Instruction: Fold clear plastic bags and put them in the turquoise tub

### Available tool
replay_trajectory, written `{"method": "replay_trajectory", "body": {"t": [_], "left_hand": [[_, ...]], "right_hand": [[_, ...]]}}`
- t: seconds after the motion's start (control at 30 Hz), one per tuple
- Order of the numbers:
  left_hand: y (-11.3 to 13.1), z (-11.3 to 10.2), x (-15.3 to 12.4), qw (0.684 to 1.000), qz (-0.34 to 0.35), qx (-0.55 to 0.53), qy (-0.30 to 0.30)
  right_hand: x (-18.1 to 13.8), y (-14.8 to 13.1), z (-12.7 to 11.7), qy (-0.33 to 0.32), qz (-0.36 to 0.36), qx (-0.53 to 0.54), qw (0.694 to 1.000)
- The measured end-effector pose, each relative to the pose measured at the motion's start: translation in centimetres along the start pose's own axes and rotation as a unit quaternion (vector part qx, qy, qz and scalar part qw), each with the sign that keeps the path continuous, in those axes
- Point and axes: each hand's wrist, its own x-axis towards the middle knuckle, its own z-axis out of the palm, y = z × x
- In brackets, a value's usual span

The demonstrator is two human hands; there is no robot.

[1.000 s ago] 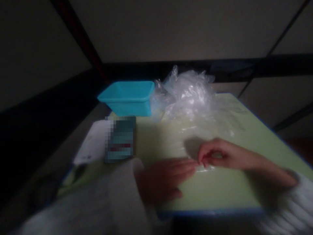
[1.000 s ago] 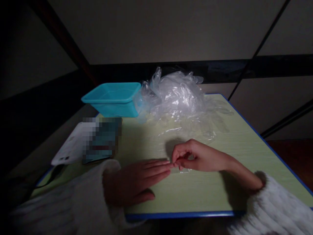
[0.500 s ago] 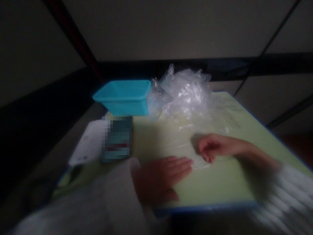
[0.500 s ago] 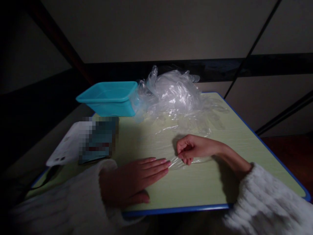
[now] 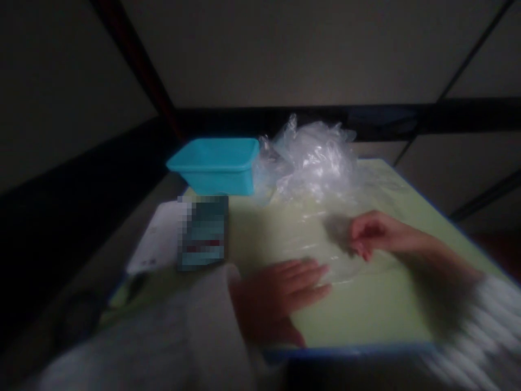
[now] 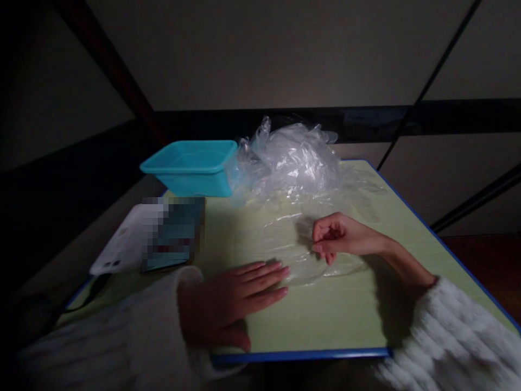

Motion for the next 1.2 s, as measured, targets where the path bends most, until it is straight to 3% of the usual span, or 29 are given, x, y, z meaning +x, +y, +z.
{"method": "replay_trajectory", "body": {"t": [0.1,0.17,0.27,0.4,0.53,0.73,0.9,1.1,1.2], "left_hand": [[-0.7,0.5,-0.5,0.997,-0.012,0.046,0.055],[-1.5,1.1,-1.0,0.988,-0.033,0.083,0.123],[-2.6,2.0,-1.7,0.970,-0.059,0.125,0.199],[-3.3,2.7,-1.9,0.962,-0.050,0.138,0.230],[-2.7,2.0,-1.5,0.968,-0.017,0.126,0.218],[-0.6,0.3,-0.9,0.986,0.019,0.087,0.140],[0.6,1.0,-0.6,0.989,0.034,0.039,0.137],[1.6,1.6,0.0,0.993,0.090,0.007,0.080],[1.8,1.7,-0.1,0.989,0.121,-0.019,0.082]], "right_hand": [[0.1,-0.5,0.6,0.150,-0.087,-0.086,0.981],[0.1,-0.8,0.9,0.207,-0.108,-0.173,0.957],[0.2,-0.8,1.0,0.203,-0.133,-0.272,0.931],[0.4,-0.3,0.9,0.174,-0.167,-0.361,0.901],[0.7,0.0,1.0,0.152,-0.154,-0.416,0.883],[0.9,0.0,1.3,0.125,-0.172,-0.459,0.863],[1.1,0.2,2.0,0.106,-0.204,-0.484,0.844],[1.3,-0.1,3.3,0.034,-0.244,-0.460,0.853],[1.4,-0.2,3.8,-0.001,-0.265,-0.450,0.853]]}}
